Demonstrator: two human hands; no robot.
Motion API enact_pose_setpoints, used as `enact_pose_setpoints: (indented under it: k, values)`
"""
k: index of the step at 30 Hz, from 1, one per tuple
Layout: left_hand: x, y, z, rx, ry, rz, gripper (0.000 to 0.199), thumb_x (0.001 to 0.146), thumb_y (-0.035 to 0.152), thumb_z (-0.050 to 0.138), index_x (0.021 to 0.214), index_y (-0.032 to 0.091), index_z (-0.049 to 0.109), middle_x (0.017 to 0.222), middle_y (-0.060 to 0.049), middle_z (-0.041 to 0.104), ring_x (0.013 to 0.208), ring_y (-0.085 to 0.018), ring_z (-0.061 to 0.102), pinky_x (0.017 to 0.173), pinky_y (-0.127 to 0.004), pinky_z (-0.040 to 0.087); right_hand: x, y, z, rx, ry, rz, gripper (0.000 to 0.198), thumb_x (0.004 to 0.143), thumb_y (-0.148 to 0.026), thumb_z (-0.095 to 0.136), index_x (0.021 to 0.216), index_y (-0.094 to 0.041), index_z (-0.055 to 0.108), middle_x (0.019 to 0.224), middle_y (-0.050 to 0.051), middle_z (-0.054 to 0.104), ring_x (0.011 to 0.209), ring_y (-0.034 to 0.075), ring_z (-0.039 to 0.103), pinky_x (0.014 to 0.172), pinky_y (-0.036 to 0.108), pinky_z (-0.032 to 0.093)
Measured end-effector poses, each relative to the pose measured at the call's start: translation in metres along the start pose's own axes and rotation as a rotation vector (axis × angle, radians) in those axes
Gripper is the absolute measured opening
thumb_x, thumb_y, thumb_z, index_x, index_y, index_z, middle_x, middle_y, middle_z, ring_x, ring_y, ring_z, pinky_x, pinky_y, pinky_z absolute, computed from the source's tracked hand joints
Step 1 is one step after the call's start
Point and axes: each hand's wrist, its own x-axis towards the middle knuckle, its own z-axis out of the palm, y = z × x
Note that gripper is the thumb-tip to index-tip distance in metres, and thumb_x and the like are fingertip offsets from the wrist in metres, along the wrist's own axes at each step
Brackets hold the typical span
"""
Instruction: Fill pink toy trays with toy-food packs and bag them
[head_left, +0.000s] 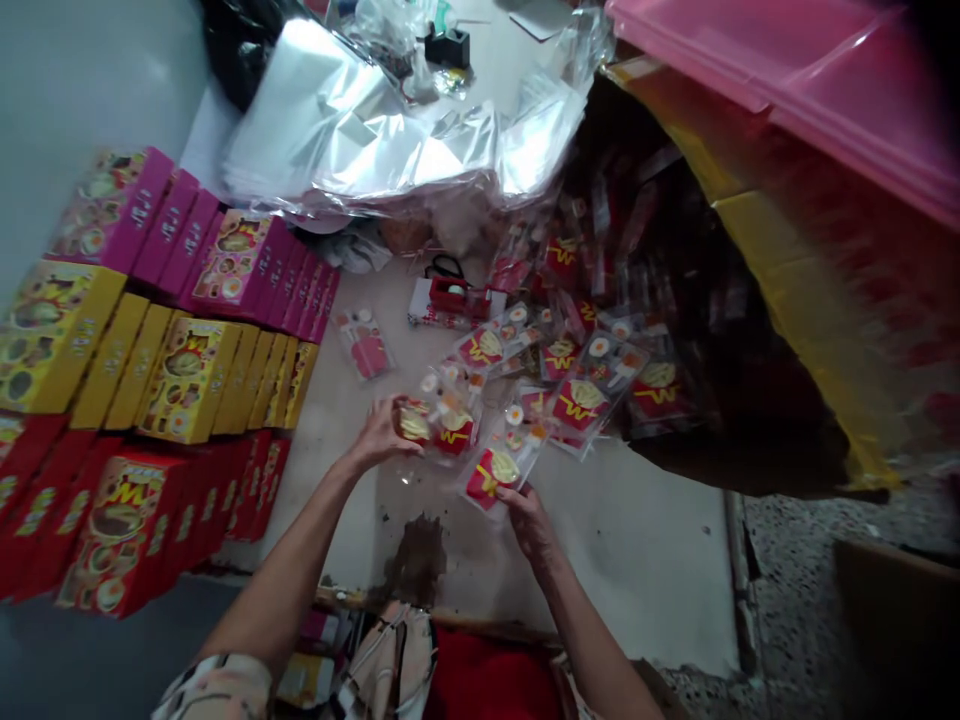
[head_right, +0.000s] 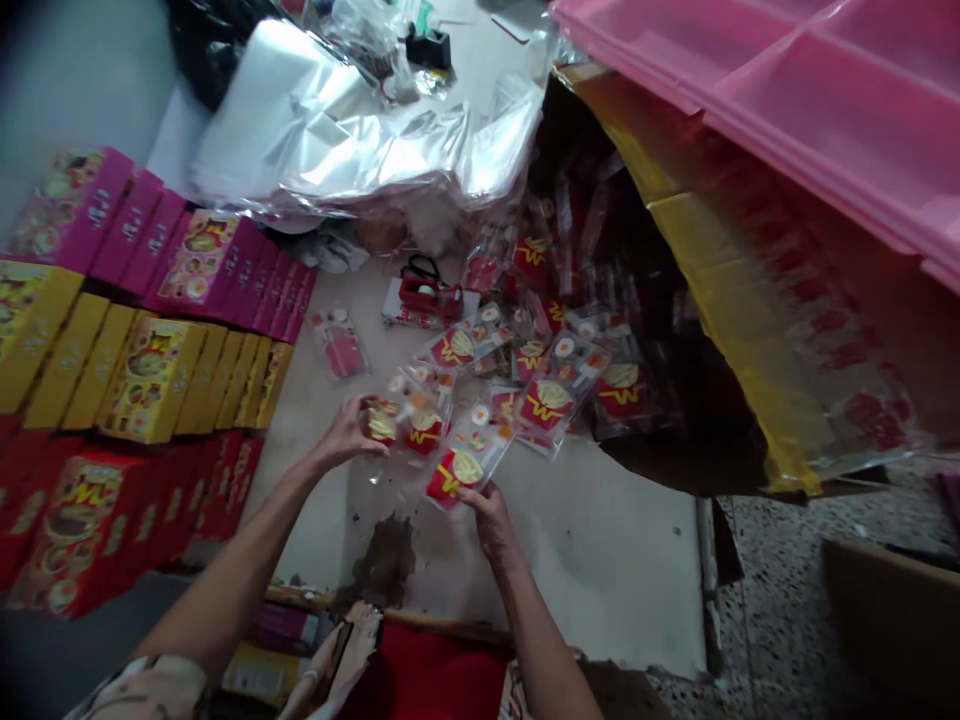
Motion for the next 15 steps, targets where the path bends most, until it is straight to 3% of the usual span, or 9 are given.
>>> enact_pose_setpoints:
  k: [3,6,10,13,15]
  values:
    - [0.031,0.002,0.0,0.115,-0.217,0.082,0.09,0.04,0.063,0.092,0.114,0.018,0.064,0.127,-0.016,0.058,0.122,-0.037,0.053,0.109,-0.049,0.042,0.034,0.017,0.037,-0.06,0.083,-0.078,0.068,0.058,-0.032,0.091,0.121,-0.019,0.066,0.118,0.007,0.075,0.106,0.026,0.07,0.104,0.044,0.052]
    - [0.042,0.004,-0.004,-0.102,-0.376,-0.025,0.1,0.037,0.062,0.093,0.121,0.019,0.062,0.12,-0.012,0.066,0.114,-0.033,0.06,0.101,-0.043,0.048,0.06,0.028,0.068,0.029,0.261,-0.214,0.085,0.053,-0.03,0.093,0.13,-0.022,0.058,0.122,0.005,0.073,0.107,0.023,0.07,0.101,0.043,0.054]
    - [0.017,0.002,-0.01,-0.418,-0.632,-0.244,0.072,0.036,0.065,0.089,0.086,0.017,0.067,0.084,-0.004,0.071,0.082,-0.025,0.065,0.078,-0.037,0.054,0.049,0.024,0.084,0.109,0.063,0.006,0.067,0.058,-0.036,0.091,0.117,-0.015,0.067,0.109,0.009,0.077,0.099,0.026,0.073,0.092,0.043,0.059]
    - [0.001,0.014,-0.03,-0.502,-0.643,-0.268,0.061,0.042,0.059,0.09,0.08,0.017,0.068,0.077,-0.002,0.07,0.074,-0.021,0.065,0.073,-0.034,0.054,0.019,0.003,0.094,0.112,-0.055,0.027,0.058,0.061,-0.031,0.09,0.114,-0.016,0.071,0.109,0.008,0.078,0.102,0.027,0.073,0.095,0.041,0.059]
    - [0.016,0.042,-0.059,-0.549,-0.576,-0.241,0.061,0.045,0.05,0.093,0.091,0.017,0.071,0.084,-0.002,0.073,0.078,-0.021,0.067,0.074,-0.033,0.055,0.009,-0.025,0.108,0.15,-0.105,-0.021,0.06,0.064,-0.025,0.089,0.121,-0.019,0.07,0.117,0.006,0.076,0.108,0.026,0.072,0.098,0.04,0.058]
